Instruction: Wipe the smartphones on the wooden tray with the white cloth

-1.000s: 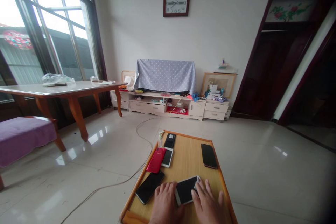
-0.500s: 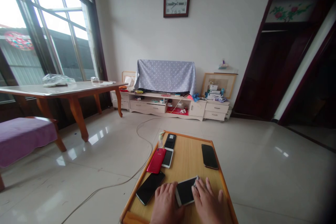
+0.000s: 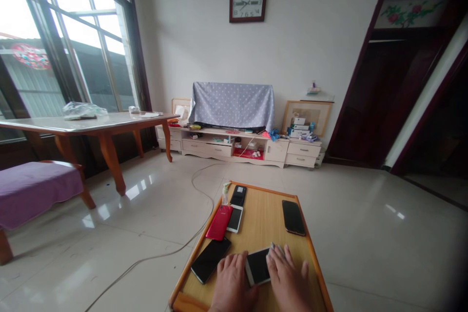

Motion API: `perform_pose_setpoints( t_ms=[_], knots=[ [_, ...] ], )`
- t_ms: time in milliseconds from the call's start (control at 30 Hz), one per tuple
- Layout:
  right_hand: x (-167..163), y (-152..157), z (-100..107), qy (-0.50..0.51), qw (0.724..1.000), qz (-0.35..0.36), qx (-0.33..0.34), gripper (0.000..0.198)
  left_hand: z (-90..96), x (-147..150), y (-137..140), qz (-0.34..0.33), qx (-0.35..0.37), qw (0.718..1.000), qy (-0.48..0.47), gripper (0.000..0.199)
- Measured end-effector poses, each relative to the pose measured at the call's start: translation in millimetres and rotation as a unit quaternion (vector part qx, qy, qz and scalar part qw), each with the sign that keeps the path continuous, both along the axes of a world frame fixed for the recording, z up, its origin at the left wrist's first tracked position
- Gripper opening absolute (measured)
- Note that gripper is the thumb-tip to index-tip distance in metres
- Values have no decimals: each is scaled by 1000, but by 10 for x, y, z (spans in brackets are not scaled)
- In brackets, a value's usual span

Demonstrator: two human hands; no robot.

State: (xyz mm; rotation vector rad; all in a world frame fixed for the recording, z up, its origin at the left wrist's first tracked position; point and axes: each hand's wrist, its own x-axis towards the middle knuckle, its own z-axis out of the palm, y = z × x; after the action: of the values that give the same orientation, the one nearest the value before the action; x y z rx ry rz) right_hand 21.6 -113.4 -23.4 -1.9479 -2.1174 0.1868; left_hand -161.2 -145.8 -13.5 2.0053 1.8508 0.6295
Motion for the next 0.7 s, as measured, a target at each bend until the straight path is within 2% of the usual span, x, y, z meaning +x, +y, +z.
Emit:
perform_pose_setpoints(
  t_ms=[67,200,267,333,500,567,700],
  knots=[
    [-112,-39,55,9,1000,25,-11,51,-19,-1,6,3,2,1000,2,74],
    [-439,-208,219,52,987,140,-55,48,-62,-33,18,1,-8,1000,10,67],
    [-503,-239,272,63,982,167,-60,47,-69,-46,23,-2,-18,1000,20,69],
    [-466,-204,281,61,985,157,-46,46,-65,-43,28,4,-26,999,27,71],
    [-286,-50,206,23,998,55,-15,46,-61,-7,34,9,-13,1000,18,80],
    [-315,-67,186,23,997,65,-20,46,-73,-11,36,8,-12,1000,13,78],
    [-446,-166,157,43,988,143,-39,47,-88,-37,39,7,-14,1000,14,69]
  ],
)
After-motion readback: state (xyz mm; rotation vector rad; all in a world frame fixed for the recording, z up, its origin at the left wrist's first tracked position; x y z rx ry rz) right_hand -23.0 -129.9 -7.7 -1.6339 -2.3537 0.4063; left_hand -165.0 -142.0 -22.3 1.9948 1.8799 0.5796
